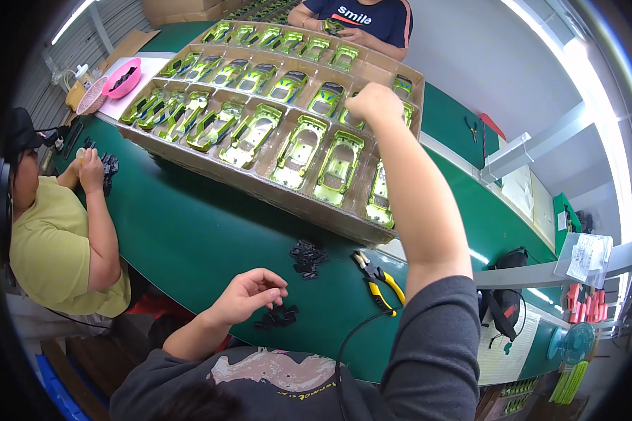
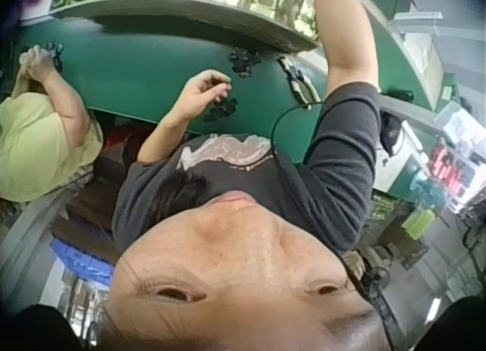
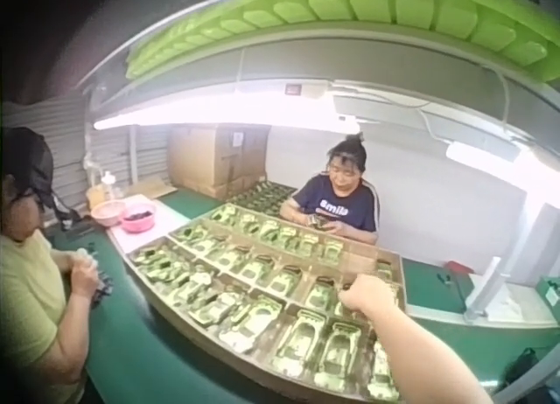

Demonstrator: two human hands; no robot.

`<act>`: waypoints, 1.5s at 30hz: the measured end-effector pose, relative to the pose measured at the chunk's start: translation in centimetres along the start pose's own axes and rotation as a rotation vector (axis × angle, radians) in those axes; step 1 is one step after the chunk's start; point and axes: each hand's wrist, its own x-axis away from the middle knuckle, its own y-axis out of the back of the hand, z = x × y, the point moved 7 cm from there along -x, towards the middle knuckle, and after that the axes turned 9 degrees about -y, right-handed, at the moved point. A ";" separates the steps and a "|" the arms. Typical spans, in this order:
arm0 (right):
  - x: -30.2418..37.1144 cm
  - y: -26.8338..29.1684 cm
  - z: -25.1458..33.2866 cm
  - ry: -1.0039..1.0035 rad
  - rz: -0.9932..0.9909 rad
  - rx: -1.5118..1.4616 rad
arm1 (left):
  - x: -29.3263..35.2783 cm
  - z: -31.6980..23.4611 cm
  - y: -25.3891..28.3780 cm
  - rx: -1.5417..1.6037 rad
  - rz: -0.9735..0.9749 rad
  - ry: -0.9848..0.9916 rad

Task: The person assembles toy cars by attaching small plastic parts to car bodies by hand and with pliers, retrieving and returning the car bodies to a cardboard tray.

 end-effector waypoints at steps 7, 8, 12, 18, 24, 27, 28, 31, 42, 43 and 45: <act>0.1 -0.1 -0.1 -0.072 0.051 -0.065 | 1.7 -0.3 0.2 0.023 -0.005 -0.027; 0.1 0.4 -0.8 -0.077 0.050 -0.069 | 1.9 -0.2 0.2 0.020 -0.012 -0.025; 2.1 6.4 -3.1 0.034 -0.342 -0.251 | 2.0 -0.6 1.0 0.010 -0.042 -0.046; 21.9 8.9 -2.0 0.547 -0.054 -0.763 | 1.2 -1.9 2.8 0.080 -0.072 -0.189; 36.2 -0.9 -5.8 0.790 0.016 -0.501 | -0.2 -2.0 -0.5 0.149 -0.024 -0.081; 38.0 -3.6 -6.7 0.810 0.012 -0.505 | -0.4 -1.6 -2.8 0.082 0.078 -0.014; 38.5 -4.2 -7.0 0.804 0.016 -0.484 | -0.4 -1.2 -3.3 -0.046 0.078 -0.020; 39.1 -5.0 -8.0 0.784 0.042 -0.544 | -0.2 -0.6 -4.0 -0.271 0.052 -0.049; 36.7 -5.9 -11.8 0.610 0.549 -0.671 | 2.0 1.0 -6.3 -0.008 -0.034 0.039; 36.9 -5.8 -11.5 0.685 0.535 -0.580 | 2.0 1.0 -6.3 -0.026 -0.045 0.042; 37.6 -6.4 -11.3 0.763 0.497 -0.491 | 2.1 1.4 -6.7 -0.045 -0.029 0.058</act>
